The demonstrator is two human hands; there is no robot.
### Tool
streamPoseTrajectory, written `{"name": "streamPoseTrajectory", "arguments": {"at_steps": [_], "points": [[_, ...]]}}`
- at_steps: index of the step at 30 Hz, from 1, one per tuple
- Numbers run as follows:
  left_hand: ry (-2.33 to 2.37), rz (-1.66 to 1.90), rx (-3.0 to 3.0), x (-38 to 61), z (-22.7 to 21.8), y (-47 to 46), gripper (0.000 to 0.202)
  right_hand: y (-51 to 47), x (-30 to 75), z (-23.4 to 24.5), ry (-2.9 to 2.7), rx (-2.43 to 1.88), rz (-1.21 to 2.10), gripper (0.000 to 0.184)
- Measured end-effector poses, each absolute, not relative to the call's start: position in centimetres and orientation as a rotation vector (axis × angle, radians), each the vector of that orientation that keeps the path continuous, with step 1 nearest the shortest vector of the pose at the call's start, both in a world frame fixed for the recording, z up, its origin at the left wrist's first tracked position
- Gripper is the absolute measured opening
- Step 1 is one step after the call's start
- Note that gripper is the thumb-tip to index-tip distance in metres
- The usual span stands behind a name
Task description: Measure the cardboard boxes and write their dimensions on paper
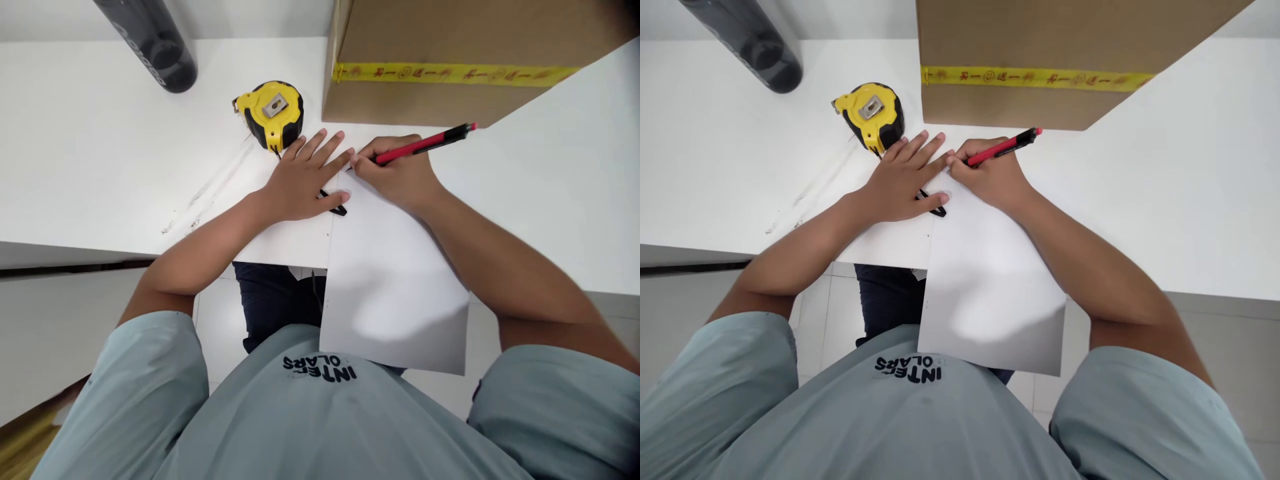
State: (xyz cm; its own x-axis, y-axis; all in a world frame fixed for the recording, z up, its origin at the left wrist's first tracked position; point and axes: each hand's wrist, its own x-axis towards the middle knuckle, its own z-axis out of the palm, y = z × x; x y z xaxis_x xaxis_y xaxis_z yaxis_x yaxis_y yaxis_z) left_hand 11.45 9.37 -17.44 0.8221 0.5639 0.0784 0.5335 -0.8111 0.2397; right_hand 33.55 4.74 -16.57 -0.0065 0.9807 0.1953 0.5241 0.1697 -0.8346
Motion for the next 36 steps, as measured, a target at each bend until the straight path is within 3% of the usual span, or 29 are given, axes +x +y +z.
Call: {"name": "streamPoseTrajectory", "arguments": {"at_steps": [16, 24, 36], "points": [[0.838, 0.185, 2.74, 11.63, -17.27, 9.51, 0.08, 4.64, 33.68, -16.51, -1.635, -1.483, 0.714, 0.036], [0.837, 0.154, 2.723, 11.71, -17.25, 9.45, 0.084, 4.25, 33.57, -16.44, -1.68, -1.493, 0.626, 0.023], [0.826, 0.212, 2.736, 11.57, -17.4, 9.51, 0.082, 4.54, 33.67, -16.7, -1.707, -1.456, 0.678, 0.036]]}}
